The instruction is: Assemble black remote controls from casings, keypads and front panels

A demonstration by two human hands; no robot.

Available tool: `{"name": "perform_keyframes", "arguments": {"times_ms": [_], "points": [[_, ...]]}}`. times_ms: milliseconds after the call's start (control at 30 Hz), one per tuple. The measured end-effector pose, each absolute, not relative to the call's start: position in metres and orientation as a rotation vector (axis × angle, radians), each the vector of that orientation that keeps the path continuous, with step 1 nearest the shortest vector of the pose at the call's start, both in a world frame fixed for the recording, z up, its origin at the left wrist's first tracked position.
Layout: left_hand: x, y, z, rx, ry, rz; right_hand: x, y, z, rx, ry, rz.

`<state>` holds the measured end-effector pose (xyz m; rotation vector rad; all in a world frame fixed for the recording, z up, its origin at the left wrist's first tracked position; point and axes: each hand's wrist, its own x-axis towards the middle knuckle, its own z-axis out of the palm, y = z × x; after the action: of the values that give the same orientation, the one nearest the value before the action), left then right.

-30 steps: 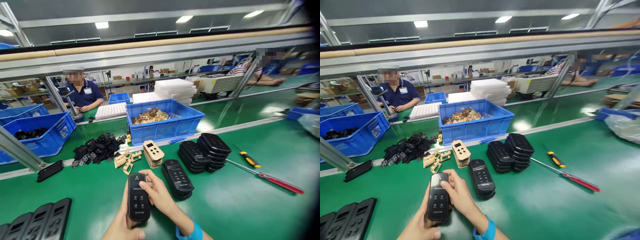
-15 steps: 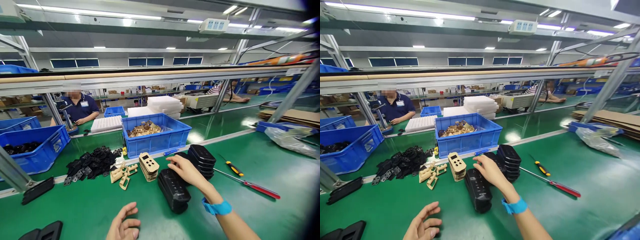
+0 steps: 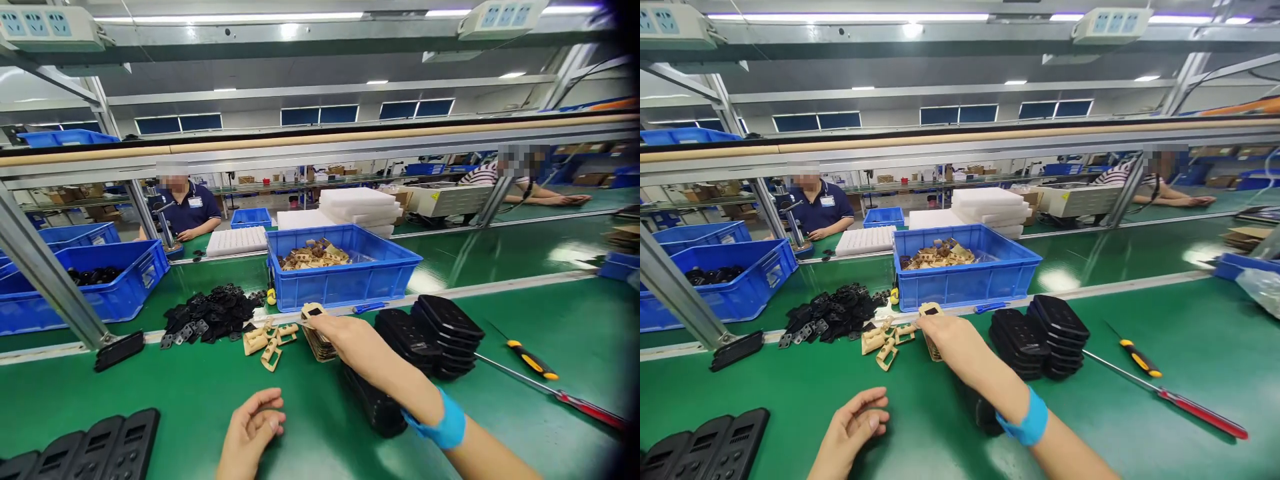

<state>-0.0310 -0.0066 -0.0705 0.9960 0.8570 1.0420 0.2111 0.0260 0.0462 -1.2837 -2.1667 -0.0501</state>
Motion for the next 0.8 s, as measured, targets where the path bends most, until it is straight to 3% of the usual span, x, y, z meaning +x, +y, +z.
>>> {"name": "perform_keyframes", "arguments": {"times_ms": [200, 400, 533, 600, 733, 800], "points": [[-0.037, -0.005, -0.052, 0.935, 0.950, 1.050, 0.202, 0.021, 0.032, -1.170, -2.089, -0.399], [-0.034, -0.007, -0.049, 0.876, 0.949, 1.101, 0.194, 0.004, 0.041, -1.321, -1.772, 0.246], [-0.037, -0.005, -0.047, 0.950, 0.948, 1.099, 0.170, -0.014, 0.019, -1.339, -1.727, 0.619], [-0.041, -0.003, -0.046, 0.983, 1.021, 1.053, 0.161, -0.015, 0.001, -1.377, -1.718, 0.640], [-0.046, 0.000, -0.045, 0.953, 1.109, 0.959, 0.152, -0.012, -0.023, -1.406, -1.958, 0.368], [-0.046, 0.000, -0.046, 0.921, 1.041, 0.940, 0.147, -0.013, -0.026, -1.316, -2.137, 0.448]]}}
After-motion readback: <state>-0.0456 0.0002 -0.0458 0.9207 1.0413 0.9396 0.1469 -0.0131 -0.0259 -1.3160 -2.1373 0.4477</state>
